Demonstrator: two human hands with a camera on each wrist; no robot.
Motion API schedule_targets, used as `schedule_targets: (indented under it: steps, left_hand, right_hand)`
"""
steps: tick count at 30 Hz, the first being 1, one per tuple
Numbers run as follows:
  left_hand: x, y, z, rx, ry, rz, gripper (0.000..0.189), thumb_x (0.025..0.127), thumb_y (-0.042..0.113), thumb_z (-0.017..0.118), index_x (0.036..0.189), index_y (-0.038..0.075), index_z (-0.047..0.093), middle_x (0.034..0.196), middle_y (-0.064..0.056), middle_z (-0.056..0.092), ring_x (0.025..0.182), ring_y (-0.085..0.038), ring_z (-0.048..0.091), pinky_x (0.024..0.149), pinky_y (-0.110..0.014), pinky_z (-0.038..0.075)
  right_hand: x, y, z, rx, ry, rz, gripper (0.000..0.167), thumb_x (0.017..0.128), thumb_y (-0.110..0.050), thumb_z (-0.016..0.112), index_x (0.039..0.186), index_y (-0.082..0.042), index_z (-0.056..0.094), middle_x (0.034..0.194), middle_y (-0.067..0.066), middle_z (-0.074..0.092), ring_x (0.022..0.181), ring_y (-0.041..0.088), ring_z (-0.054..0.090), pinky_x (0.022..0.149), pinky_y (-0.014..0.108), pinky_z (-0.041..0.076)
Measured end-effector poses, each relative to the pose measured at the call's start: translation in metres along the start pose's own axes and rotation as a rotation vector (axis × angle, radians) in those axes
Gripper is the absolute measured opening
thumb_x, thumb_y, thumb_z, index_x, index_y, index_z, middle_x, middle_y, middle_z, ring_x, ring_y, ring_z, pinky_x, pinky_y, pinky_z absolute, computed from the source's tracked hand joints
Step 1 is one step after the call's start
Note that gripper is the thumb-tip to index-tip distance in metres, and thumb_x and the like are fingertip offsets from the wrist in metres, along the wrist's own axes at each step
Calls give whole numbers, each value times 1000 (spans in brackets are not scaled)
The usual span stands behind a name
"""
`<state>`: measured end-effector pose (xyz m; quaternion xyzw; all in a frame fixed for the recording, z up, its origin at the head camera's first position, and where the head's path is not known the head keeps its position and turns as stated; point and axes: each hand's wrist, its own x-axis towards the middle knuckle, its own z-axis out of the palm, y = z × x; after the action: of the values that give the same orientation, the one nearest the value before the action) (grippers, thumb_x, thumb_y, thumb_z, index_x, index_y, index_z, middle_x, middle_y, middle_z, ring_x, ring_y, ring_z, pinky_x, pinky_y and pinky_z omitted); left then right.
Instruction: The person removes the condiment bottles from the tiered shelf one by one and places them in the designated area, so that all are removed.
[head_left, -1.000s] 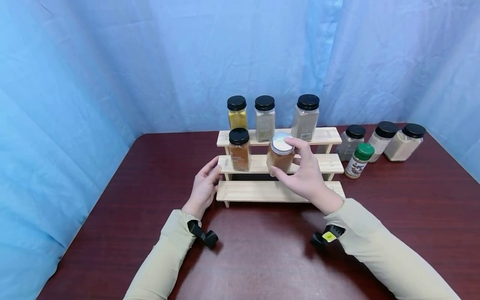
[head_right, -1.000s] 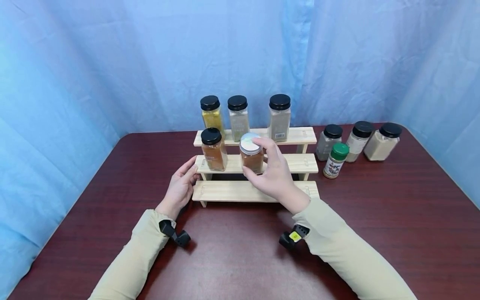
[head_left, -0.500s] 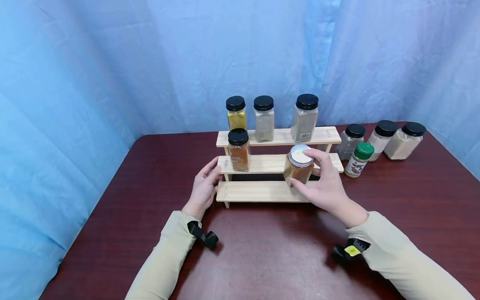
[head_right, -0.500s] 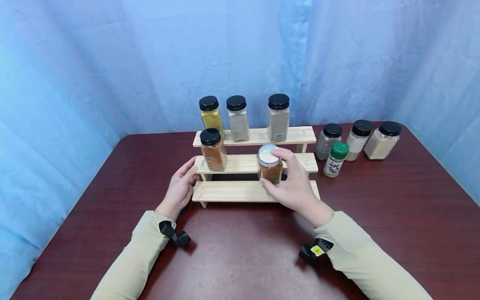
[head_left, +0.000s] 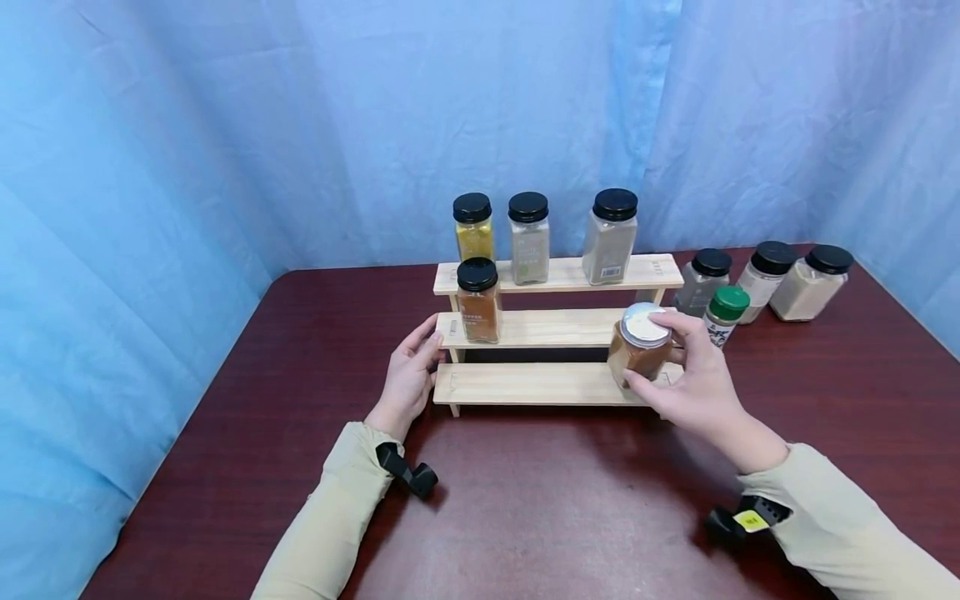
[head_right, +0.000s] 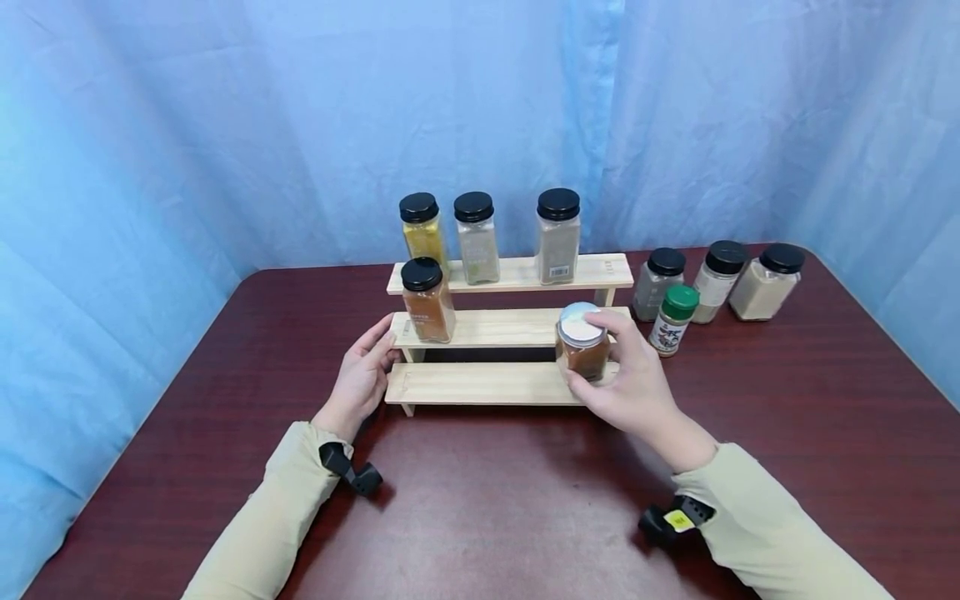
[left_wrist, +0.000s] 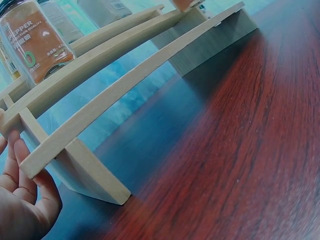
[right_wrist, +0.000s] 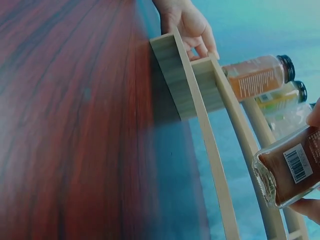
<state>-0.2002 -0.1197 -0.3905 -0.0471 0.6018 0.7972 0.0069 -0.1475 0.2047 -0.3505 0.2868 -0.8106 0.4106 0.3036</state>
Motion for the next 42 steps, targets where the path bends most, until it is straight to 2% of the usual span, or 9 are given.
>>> schedule_targets:
  steps: [4, 10, 14, 17, 21, 26, 31, 35, 42]
  left_hand:
    - [0, 0, 0, -5, 5, -5, 46, 100, 13, 48, 144, 8, 40, 90, 7, 56, 73, -6, 51, 63, -21, 45]
    - [0, -1, 0, 4, 6, 3, 45, 100, 13, 48, 144, 10, 41, 93, 5, 56, 74, -7, 51, 64, -21, 46]
    - [1, -2, -1, 2, 9, 6, 45, 100, 12, 47, 144, 9, 40, 91, 6, 56, 74, -7, 51, 64, -20, 45]
    - [1, -3, -1, 0, 9, 5, 45, 100, 12, 48, 144, 8, 40, 90, 7, 57, 73, -7, 51, 63, -20, 45]
    - [1, -3, -1, -5, 15, 0, 44, 100, 13, 48, 143, 10, 43, 92, 7, 58, 74, -7, 51, 64, -21, 46]
    - [2, -3, -1, -7, 18, 4, 43, 99, 12, 48, 142, 11, 44, 92, 7, 58, 73, -7, 52, 65, -22, 46]
    - [2, -3, -2, 2, 9, 12, 45, 100, 13, 48, 144, 9, 41, 93, 7, 58, 73, -7, 51, 65, -21, 46]
    - [1, -4, -2, 7, 9, 11, 45, 100, 13, 47, 144, 9, 40, 95, 6, 57, 74, -7, 52, 66, -22, 47]
    - [1, -3, -1, 2, 13, 17, 44, 100, 13, 48, 143, 10, 42, 95, 5, 56, 73, -6, 52, 67, -21, 46]
  right_hand:
    - [-5, 4, -8, 0, -6, 21, 84, 52, 27, 74, 125, 10, 37, 126, -15, 41, 108, -10, 45, 84, 3, 38]
    - [-12, 7, -25, -117, -20, 62, 88, 53, 23, 75, 130, 5, 35, 118, 22, 52, 95, -12, 43, 69, 5, 36]
    - [-16, 10, -34, -153, -7, 121, 87, 56, 19, 75, 131, 4, 34, 112, 26, 54, 97, -19, 42, 75, 1, 36]
    - [-20, 15, -41, -148, 4, 136, 87, 56, 20, 74, 132, 5, 34, 111, 5, 55, 94, -20, 43, 76, -1, 37]
    - [-26, 22, -49, -159, 3, 147, 89, 54, 21, 73, 132, 5, 34, 116, -26, 41, 92, -21, 44, 75, -1, 38]
    - [-33, 27, -60, -169, -2, 180, 89, 54, 23, 72, 133, 4, 35, 116, -34, 37, 87, -24, 44, 67, 0, 40]
    - [-43, 41, -72, -164, 9, 232, 90, 55, 23, 71, 134, 3, 34, 116, -30, 39, 80, -26, 46, 62, 1, 41]
    - [-57, 73, -83, -197, 18, 288, 98, 55, 20, 77, 139, -6, 33, 118, -25, 42, 81, -25, 47, 62, 0, 41]
    - [-73, 121, -102, -250, 41, 361, 105, 60, 13, 80, 145, -20, 27, 120, 3, 52, 82, -24, 46, 63, -2, 39]
